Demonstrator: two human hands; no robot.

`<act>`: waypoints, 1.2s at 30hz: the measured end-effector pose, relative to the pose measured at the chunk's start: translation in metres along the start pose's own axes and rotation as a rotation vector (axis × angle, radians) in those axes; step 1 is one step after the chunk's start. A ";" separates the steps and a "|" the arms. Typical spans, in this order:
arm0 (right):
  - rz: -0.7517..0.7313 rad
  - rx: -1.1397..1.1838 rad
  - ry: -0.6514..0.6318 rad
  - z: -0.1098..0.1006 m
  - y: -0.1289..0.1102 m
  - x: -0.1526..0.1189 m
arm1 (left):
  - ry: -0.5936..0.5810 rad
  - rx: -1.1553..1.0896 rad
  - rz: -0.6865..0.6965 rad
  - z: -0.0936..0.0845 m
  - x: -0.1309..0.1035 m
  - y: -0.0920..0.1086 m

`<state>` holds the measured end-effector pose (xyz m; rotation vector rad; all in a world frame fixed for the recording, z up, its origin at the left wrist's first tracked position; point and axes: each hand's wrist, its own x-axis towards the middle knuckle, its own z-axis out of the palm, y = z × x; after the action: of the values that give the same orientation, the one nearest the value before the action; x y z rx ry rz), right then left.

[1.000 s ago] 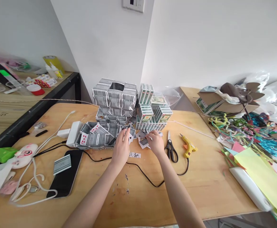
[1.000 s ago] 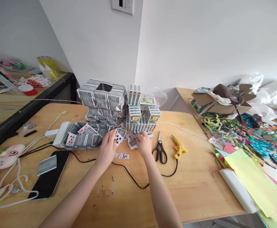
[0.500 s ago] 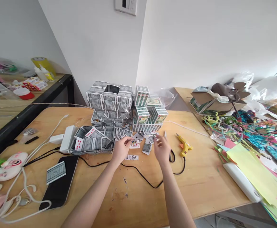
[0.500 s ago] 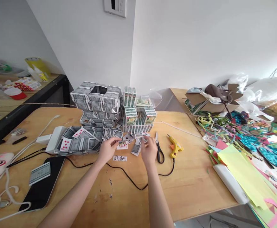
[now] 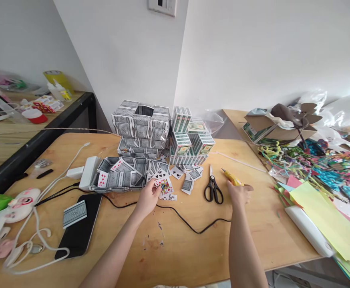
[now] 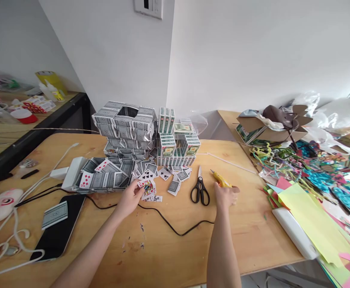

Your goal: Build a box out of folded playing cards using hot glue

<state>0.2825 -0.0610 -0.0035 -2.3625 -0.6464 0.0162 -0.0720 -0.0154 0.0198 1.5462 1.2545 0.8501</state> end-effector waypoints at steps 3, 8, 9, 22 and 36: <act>0.156 0.210 -0.147 -0.018 -0.012 -0.017 | 0.032 -0.012 0.012 -0.004 0.000 0.001; -0.181 0.617 -0.723 -0.044 -0.055 -0.084 | 0.026 0.065 0.009 -0.005 0.001 0.004; -0.243 0.607 -0.761 -0.047 -0.064 -0.098 | 0.033 0.058 0.006 -0.005 0.001 0.005; -0.681 0.181 -0.479 -0.033 -0.091 -0.147 | 0.090 0.633 0.109 -0.003 -0.012 0.032; -0.732 0.114 -0.483 -0.028 -0.088 -0.148 | 0.018 0.477 0.174 -0.004 -0.014 0.030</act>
<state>0.1185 -0.0891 0.0492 -1.8889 -1.6574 0.2947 -0.0695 -0.0292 0.0502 2.0531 1.4194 0.7030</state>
